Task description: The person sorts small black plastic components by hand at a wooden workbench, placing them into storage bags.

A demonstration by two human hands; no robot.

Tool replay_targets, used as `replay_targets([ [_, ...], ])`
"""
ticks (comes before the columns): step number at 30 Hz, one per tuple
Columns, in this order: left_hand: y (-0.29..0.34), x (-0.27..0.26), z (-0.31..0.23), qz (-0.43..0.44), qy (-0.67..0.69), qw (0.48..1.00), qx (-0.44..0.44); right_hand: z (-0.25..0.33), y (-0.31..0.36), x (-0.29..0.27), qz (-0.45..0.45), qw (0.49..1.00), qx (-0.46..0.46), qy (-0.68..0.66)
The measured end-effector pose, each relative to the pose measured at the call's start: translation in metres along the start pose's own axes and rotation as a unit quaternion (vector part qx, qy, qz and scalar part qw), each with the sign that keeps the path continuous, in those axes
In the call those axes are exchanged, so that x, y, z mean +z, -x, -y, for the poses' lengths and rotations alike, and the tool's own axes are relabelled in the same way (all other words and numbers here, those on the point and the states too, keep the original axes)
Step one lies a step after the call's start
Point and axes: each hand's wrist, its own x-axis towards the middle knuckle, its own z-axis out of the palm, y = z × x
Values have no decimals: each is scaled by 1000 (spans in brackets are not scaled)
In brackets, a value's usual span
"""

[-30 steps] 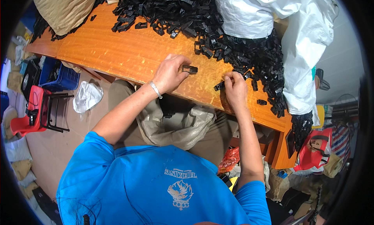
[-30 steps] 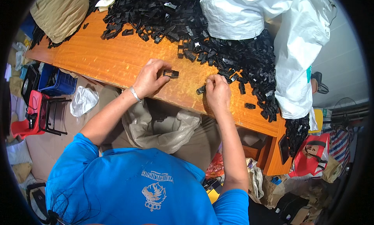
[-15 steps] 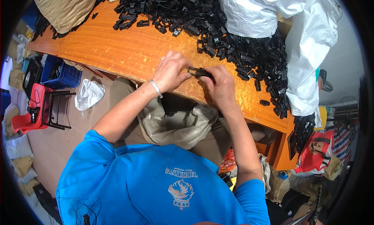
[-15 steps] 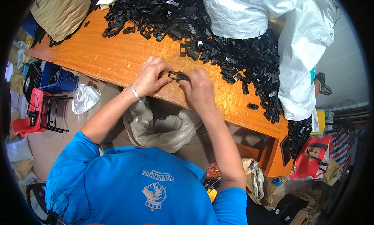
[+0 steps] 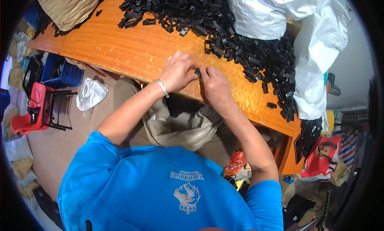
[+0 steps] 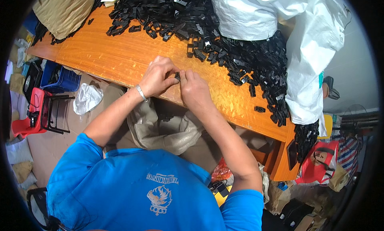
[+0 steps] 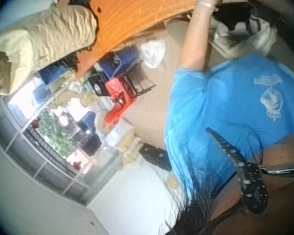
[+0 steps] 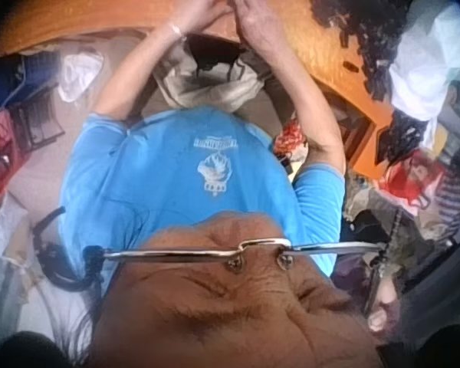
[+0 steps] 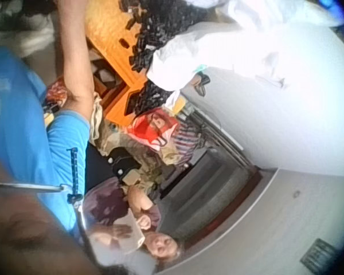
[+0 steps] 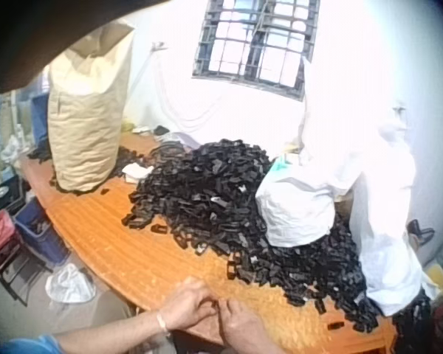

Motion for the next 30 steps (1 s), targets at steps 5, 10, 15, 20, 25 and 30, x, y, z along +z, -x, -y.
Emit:
replay_targets([
  [5, -3, -13, 13, 28, 1, 999, 26, 3, 1, -8, 11, 999, 23, -40],
  [10, -44, -13, 23, 49, 17, 997, 50, 64, 41, -34, 37, 990, 75, -110],
  [15, -76, 9, 36, 6, -107, 988, 107, 75, 59, -30, 51, 979, 73, -186],
  [20, -84, 11, 31, -11, -124, 982, 143, -29, 71, -58, -52, 975, 215, -31],
  [25, -55, 9, 3, 72, -97, 983, 137, -94, 74, -68, -7, 941, 329, 79],
  [30, -25, 2, -17, 50, 3, 994, 98, -90, 63, -63, 39, 933, 357, 25],
])
